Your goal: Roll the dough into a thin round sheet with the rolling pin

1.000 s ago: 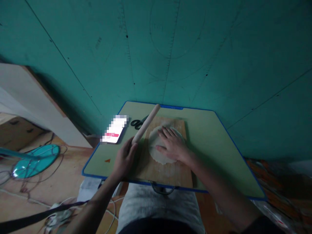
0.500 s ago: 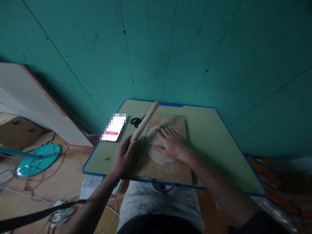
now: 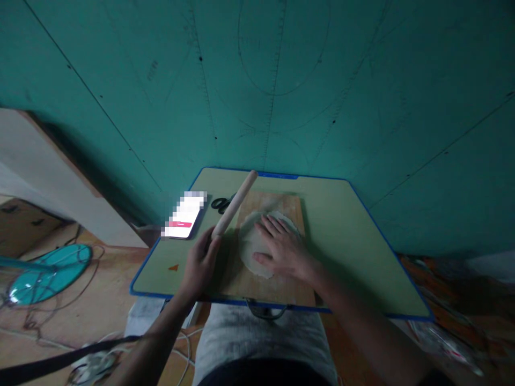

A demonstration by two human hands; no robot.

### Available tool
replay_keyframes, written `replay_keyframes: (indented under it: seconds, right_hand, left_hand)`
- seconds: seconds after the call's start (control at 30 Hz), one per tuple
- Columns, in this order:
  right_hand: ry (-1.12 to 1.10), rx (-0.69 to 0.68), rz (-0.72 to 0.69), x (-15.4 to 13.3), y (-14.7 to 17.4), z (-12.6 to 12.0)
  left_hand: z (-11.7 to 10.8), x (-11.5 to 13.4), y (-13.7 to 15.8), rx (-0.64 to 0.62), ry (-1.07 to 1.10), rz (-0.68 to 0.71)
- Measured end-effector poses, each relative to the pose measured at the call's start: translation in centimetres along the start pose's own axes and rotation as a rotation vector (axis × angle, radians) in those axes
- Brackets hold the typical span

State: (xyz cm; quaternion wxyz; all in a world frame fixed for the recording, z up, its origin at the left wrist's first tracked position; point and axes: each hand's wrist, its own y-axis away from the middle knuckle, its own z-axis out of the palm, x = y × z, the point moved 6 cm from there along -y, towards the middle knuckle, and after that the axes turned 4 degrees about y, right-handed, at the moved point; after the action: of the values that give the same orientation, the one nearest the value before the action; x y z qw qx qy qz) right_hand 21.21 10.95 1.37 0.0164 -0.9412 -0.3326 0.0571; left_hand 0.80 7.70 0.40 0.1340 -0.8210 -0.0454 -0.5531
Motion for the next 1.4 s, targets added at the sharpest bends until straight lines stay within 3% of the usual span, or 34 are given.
replay_keyframes:
  seconds: [0.2,0.43,0.6,0.93,1.23,1.4]
  right_hand:
    - [-0.042,0.057,-0.02,-0.7,1.4,-0.5]
    - [-0.192,0.408,0.053,-7.1,9.2,-2.4]
    - [-0.198,0.311,0.121,-8.9,11.7,-0.9]
    - [-0.021,0.2,0.053,-7.9,11.0,1.3]
    - [0.03,0.136,0.022,-8.0,11.3,0.6]
    - [-0.096,0.108,-0.074,-7.1,9.9,-2.3]
  left_hand:
    - [-0.2,0.3,-0.1,0.008,-0.014,0.028]
    - [-0.1,0.0,-0.1,0.031,0.025,0.033]
    - [-0.1,-0.3,-0.2,0.042,0.051,0.039]
    - [0.0,-0.2,-0.3,0.038,0.051,0.036]
    - [-0.1,0.0,-0.3,0.057,0.03,0.042]
    - [-0.2,0.0,-0.3,0.031,0.03,0.039]
